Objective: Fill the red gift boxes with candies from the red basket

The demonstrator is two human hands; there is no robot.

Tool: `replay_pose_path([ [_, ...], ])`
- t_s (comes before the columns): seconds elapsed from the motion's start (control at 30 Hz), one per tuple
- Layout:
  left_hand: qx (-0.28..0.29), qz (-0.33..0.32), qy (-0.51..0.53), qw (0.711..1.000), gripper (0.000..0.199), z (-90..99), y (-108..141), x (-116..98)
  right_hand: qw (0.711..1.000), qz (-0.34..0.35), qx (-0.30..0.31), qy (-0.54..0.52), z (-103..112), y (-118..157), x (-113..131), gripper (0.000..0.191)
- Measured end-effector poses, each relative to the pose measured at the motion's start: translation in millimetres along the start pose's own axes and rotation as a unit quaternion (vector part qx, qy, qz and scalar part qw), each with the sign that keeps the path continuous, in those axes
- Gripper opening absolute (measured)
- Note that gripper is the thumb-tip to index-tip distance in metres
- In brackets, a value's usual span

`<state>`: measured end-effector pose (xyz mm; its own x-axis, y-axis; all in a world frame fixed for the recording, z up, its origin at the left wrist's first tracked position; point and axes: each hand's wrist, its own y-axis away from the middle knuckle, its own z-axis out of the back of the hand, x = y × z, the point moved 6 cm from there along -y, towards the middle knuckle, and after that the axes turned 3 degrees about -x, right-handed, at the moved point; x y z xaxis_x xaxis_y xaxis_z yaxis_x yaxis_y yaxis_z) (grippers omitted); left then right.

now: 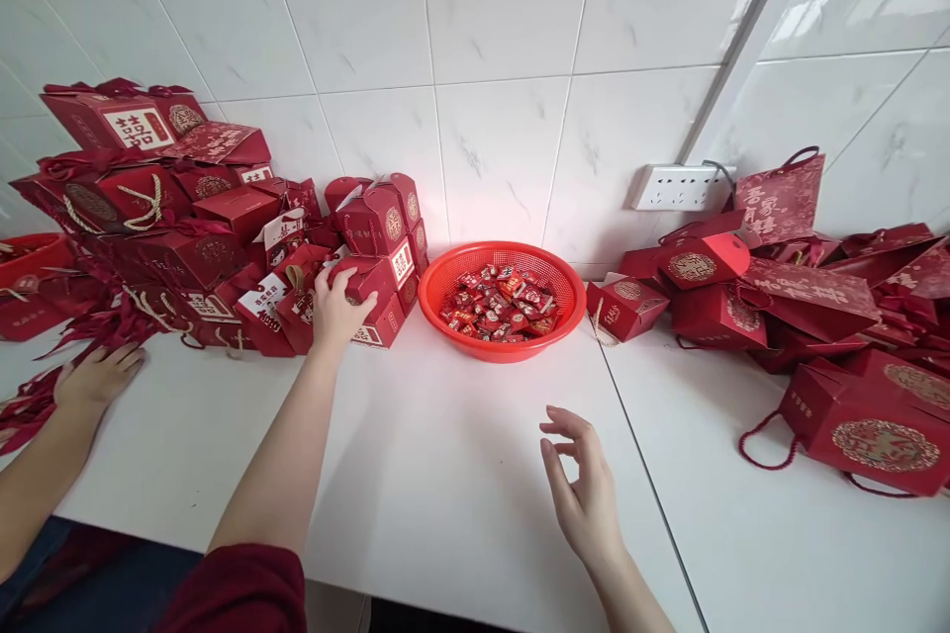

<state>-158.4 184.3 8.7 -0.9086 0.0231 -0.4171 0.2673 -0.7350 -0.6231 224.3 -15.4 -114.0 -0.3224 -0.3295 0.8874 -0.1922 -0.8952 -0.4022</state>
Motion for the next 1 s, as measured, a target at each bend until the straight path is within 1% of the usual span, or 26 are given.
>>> replay_pose_path([
  [0.03,-0.002,0.0,0.001,1.0,0.059,-4.8,1.8,2.7,1.0,-0.002,0.0,0.0,-0.1,-0.4,0.1,0.028],
  [0.1,-0.013,-0.006,0.006,1.0,0.06,-7.4,4.0,5.7,1.0,-0.007,0.003,0.0,-0.4,-0.9,0.6,0.028],
  [0.3,-0.01,-0.03,0.025,0.999,0.063,1.1,4.1,5.8,0.999,-0.048,0.019,0.015,-1.3,0.3,-1.2,0.028],
  [0.33,-0.012,-0.034,0.036,0.999,0.068,1.5,5.3,5.0,0.998,-0.054,0.021,0.016,-1.2,0.5,-1.9,0.028],
  [0.37,-0.019,-0.038,0.049,0.998,0.077,1.2,7.4,4.4,0.998,-0.06,0.023,0.016,-1.2,0.6,-2.6,0.028],
  [0.43,-0.044,-0.031,0.085,0.995,0.104,-2.1,14.8,5.5,0.997,-0.068,0.026,0.015,-1.4,0.8,-3.6,0.029],
  [0.5,-0.074,0.016,0.124,0.989,0.13,-10.6,27.2,14.3,0.997,-0.07,0.029,0.012,-1.7,0.9,-4.0,0.028],
  [0.53,-0.084,0.054,0.141,0.985,0.137,-17.4,35.3,21.7,0.997,-0.072,0.03,0.009,-1.8,0.9,-4.0,0.028],
  [0.6,-0.086,0.137,0.177,0.971,0.143,-35.0,53.6,40.0,0.997,-0.076,0.032,0.006,-2.1,0.8,-4.3,0.028],
  [0.63,-0.087,0.169,0.195,0.962,0.144,-43.6,62.7,48.7,0.996,-0.079,0.034,0.005,-2.3,0.8,-4.5,0.028],
  [0.67,-0.096,0.187,0.214,0.954,0.143,-50.4,70.4,56.1,0.996,-0.082,0.035,0.006,-2.5,0.8,-4.7,0.028],
  [0.77,-0.125,0.188,0.251,0.941,0.131,-63.0,82.6,70.2,0.996,-0.084,0.04,0.013,-3.2,0.6,-5.3,0.029],
  [0.87,-0.133,0.176,0.262,0.94,0.118,-68.4,81.0,74.8,0.996,-0.082,0.04,0.019,-3.7,0.6,-6.3,0.029],
  [1.0,-0.147,0.168,0.264,0.938,0.104,-70.0,74.9,75.3,0.996,-0.079,0.042,0.024,-4.4,1.0,-7.4,0.029],
])
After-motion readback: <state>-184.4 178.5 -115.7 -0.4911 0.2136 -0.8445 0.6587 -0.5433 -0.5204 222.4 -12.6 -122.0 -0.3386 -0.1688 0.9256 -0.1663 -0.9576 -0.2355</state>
